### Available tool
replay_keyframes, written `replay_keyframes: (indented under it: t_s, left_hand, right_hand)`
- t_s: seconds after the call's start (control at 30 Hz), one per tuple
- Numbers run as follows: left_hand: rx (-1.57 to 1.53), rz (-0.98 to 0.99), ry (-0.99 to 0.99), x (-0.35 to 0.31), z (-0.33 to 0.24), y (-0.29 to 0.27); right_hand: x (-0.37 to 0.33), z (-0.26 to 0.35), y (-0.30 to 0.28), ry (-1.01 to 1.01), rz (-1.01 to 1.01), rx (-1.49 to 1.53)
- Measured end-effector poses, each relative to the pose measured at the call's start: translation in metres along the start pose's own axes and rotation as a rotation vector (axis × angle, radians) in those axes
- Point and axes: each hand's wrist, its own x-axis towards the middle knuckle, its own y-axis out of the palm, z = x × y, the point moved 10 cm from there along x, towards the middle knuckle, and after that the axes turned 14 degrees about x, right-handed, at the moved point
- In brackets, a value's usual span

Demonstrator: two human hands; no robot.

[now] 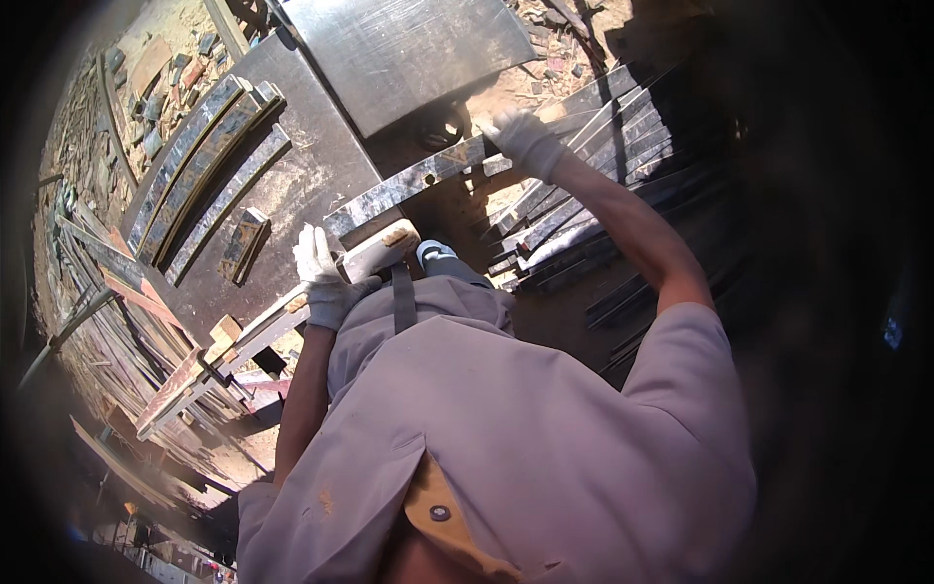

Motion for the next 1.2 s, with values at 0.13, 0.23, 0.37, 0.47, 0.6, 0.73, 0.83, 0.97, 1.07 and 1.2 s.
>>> replay_keyframes:
  t_s: [0.13, 0.23, 0.37, 0.47, 0.6, 0.73, 0.83, 0.97, 1.07, 1.2]
  left_hand:
    - [0.206, 0.037, 0.068, 0.011, -0.021, 0.025]
    - [0.104, 0.089, 0.094, 0.01, -0.017, 0.044]
    - [0.109, -0.009, 0.154, 0.007, -0.02, 0.045]
    - [0.113, -0.03, 0.173, 0.004, -0.022, 0.041]
    - [0.094, -0.102, 0.187, 0.006, -0.02, 0.039]
    - [0.179, -0.132, 0.202, 0.003, -0.019, 0.045]
    - [0.203, -0.166, 0.213, 0.0, -0.015, 0.054]
    - [0.228, -0.202, 0.205, -0.007, -0.014, 0.06]
    - [0.246, -0.224, 0.21, -0.008, -0.017, 0.062]
    - [0.284, -0.226, 0.202, -0.012, -0.011, 0.066]
  right_hand:
    - [0.024, 0.047, 0.004, -0.187, -0.139, 0.072]
    - [0.019, 0.058, 0.019, -0.223, -0.202, 0.119]
    - [0.009, 0.057, 0.026, -0.25, -0.207, 0.165]
    - [0.002, 0.057, 0.035, -0.172, -0.1, 0.22]
    - [-0.004, 0.058, 0.04, -0.172, -0.1, 0.129]
    - [-0.011, 0.067, 0.038, -0.177, -0.203, 0.022]
    - [-0.02, 0.074, 0.036, -0.21, -0.315, -0.021]
    - [-0.022, 0.077, 0.045, -0.164, -0.347, -0.013]
    - [-0.021, 0.071, 0.055, -0.085, -0.302, -0.011]
    - [-0.032, 0.086, 0.047, -0.11, -0.474, -0.014]
